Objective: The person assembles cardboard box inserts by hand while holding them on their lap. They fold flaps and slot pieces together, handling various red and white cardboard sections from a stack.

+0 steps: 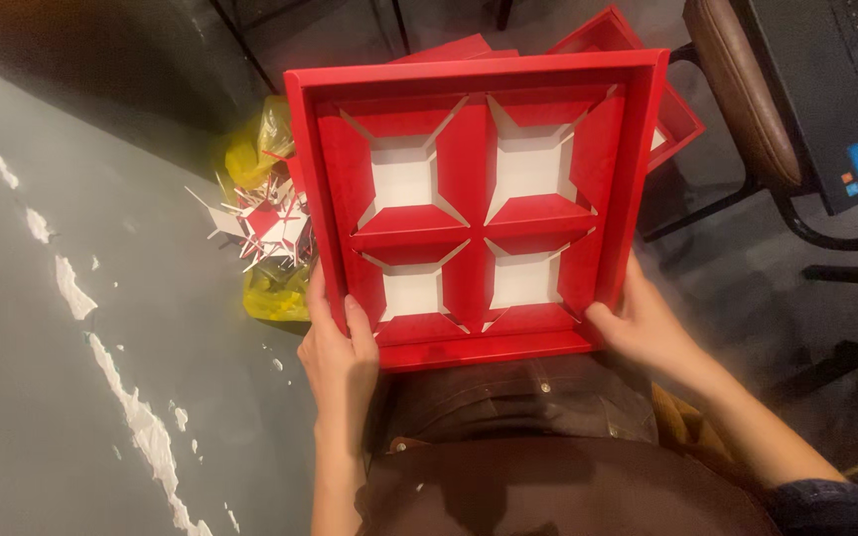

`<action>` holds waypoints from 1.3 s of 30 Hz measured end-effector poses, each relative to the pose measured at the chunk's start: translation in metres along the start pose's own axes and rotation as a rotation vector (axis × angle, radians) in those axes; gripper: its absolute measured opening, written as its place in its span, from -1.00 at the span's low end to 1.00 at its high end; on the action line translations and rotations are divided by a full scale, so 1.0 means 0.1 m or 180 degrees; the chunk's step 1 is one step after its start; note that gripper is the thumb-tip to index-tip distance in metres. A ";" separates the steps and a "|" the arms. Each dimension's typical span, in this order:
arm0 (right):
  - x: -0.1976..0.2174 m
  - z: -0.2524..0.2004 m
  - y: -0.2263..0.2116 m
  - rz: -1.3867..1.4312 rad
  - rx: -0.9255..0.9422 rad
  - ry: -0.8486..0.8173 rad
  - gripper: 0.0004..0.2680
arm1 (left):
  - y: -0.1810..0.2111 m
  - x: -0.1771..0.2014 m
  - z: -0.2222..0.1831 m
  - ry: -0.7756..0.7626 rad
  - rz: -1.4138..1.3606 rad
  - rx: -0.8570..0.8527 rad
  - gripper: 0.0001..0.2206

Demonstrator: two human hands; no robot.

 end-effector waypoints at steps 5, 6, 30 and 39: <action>-0.13 0.02 -0.05 -0.0472 -0.0186 0.0497 -0.39 | 0.00 -0.02 0.00 0.0182 0.0058 -0.0215 -0.55; -0.14 0.02 -0.05 -0.0451 -0.0167 0.0517 -0.39 | -0.02 -0.04 0.00 0.0172 0.0079 -0.0187 -0.56; 0.92 -0.04 -0.04 0.0303 0.0691 0.1928 -0.57 | 1.42 -0.52 0.49 -0.1009 -0.1583 -0.1167 -0.43; 1.93 -0.67 -0.28 0.0990 0.0768 0.1349 -0.45 | 2.22 -0.86 0.84 -0.1995 -0.3085 -0.0633 -0.42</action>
Point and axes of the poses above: each hand's wrist, its own z-axis towards the middle knuckle, its own x-axis out of the back of the hand, y = z × x, the point moved 3 cm from there along z, towards the middle knuckle, and after that the axes turned 8 degrees about z, right-handed, at the moved point
